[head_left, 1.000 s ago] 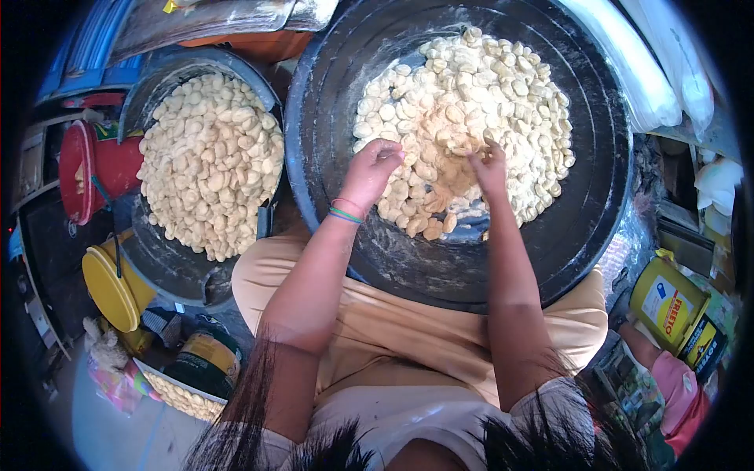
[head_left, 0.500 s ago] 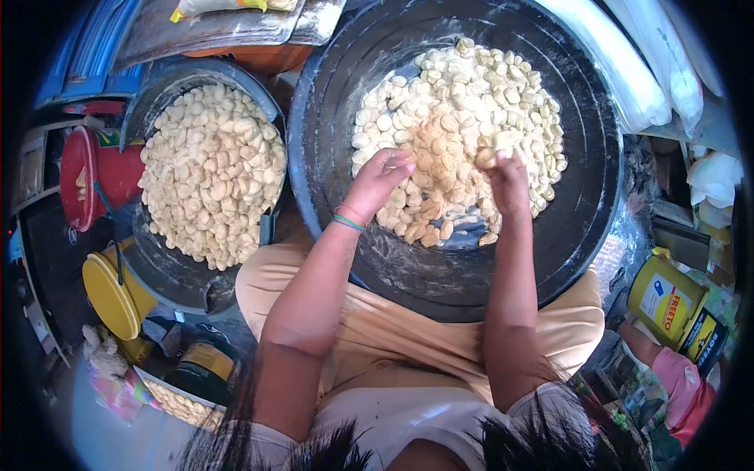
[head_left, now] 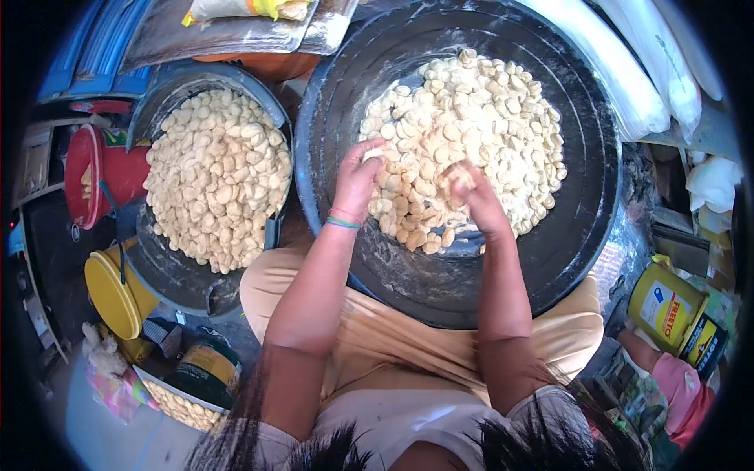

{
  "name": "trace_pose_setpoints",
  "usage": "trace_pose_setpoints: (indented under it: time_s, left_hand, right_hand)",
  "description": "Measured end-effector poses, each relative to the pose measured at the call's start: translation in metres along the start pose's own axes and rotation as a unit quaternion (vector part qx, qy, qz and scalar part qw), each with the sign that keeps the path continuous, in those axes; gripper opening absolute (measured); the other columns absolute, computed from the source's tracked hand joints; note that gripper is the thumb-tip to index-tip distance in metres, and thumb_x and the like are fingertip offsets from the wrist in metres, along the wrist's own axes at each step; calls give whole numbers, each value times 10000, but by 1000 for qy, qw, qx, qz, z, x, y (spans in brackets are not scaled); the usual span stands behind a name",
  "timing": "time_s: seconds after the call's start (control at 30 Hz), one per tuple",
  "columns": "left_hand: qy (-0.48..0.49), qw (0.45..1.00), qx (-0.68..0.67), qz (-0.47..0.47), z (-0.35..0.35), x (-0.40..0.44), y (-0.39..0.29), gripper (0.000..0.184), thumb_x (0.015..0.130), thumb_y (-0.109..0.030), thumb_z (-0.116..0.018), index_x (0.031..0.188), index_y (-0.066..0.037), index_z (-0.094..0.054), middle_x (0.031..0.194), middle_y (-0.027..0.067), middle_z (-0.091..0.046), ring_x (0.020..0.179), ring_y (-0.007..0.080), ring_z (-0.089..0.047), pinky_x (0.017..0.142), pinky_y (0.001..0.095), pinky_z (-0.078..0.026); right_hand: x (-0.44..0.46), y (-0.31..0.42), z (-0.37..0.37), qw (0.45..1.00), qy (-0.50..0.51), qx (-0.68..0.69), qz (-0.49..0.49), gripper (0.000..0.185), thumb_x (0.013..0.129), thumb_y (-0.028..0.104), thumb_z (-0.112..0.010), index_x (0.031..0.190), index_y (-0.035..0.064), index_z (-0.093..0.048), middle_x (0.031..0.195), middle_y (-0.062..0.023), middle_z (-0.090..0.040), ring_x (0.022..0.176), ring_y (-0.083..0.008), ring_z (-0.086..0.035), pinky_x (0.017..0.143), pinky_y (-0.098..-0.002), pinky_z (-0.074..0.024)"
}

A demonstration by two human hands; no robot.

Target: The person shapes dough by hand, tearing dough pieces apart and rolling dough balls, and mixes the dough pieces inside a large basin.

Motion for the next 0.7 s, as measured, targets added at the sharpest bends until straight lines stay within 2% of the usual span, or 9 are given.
trace_pose_setpoints:
  time_s: [0.13,0.23,0.3,0.33,0.43,0.53,0.57,0.6,0.7]
  left_hand:
    - [-4,993,122,-8,4,4,14,331,840,-306,-617,984,-12,-661,1160,122,-550,1110,190,-477,962,325,-331]
    - [-8,983,181,-13,8,7,20,345,839,-309,-624,961,9,-675,1216,167,-523,1215,236,-427,1018,330,-295]
    - [-3,978,209,-15,8,10,25,344,841,-298,-628,963,21,-673,1226,177,-516,1228,241,-421,1022,327,-298]
    - [-5,975,223,-15,7,9,27,341,843,-289,-630,973,24,-668,1225,175,-516,1211,236,-435,1013,325,-310]
    - [7,978,210,-8,4,10,23,304,832,-248,-656,945,34,-662,1148,169,-555,1138,226,-496,967,315,-361]
    - [21,989,141,35,-3,4,15,265,839,-208,-659,948,33,-648,1048,129,-602,1035,180,-552,906,285,-407]
    - [26,992,113,52,-5,2,13,255,845,-196,-654,958,32,-641,1018,110,-617,997,159,-569,884,273,-421]
    - [32,992,113,53,-5,2,15,255,850,-193,-650,974,29,-633,1006,99,-618,978,150,-571,875,267,-425]
    - [52,991,111,57,-4,2,18,277,861,-186,-642,1040,21,-602,991,76,-618,934,137,-578,858,260,-434]
  right_hand:
    - [6,-9,-12,922,296,-248,13,553,774,379,-724,1207,82,-551,953,-76,-618,846,-182,-589,764,-305,-476]
    - [59,-40,54,943,22,-331,-39,538,742,255,-753,1208,80,-547,1033,-133,-624,861,-219,-611,765,-341,-492]
    - [82,-62,108,872,-221,-433,53,350,757,140,-674,1089,62,-593,1007,-167,-615,875,-293,-618,777,-359,-497]
    - [89,-83,128,801,-279,-520,99,317,747,127,-669,1046,51,-599,963,-169,-606,892,-311,-605,784,-358,-489]
    - [87,-115,155,825,-244,-496,120,307,744,137,-673,1029,48,-604,928,-151,-601,884,-294,-595,780,-355,-479]
    - [87,-128,178,921,-324,-200,79,229,814,189,-672,963,31,-599,895,-78,-598,798,-197,-604,722,-310,-481]
    - [83,-131,182,930,-352,-83,71,218,831,200,-669,949,31,-597,890,-62,-595,784,-173,-602,712,-298,-481]
    - [78,-134,188,907,-388,-112,116,188,889,179,-613,993,31,-561,896,-39,-581,772,-141,-598,700,-276,-488]
    - [48,-112,153,903,-339,204,165,229,907,124,-572,1111,57,-492,906,-44,-588,770,-150,-598,724,-290,-501]
Point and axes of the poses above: each hand's wrist, its own x-axis towards the middle knuckle, its own z-axis out of the back of the hand, y = z × x, the point moved 4 cm from there along x, towards the middle knuckle
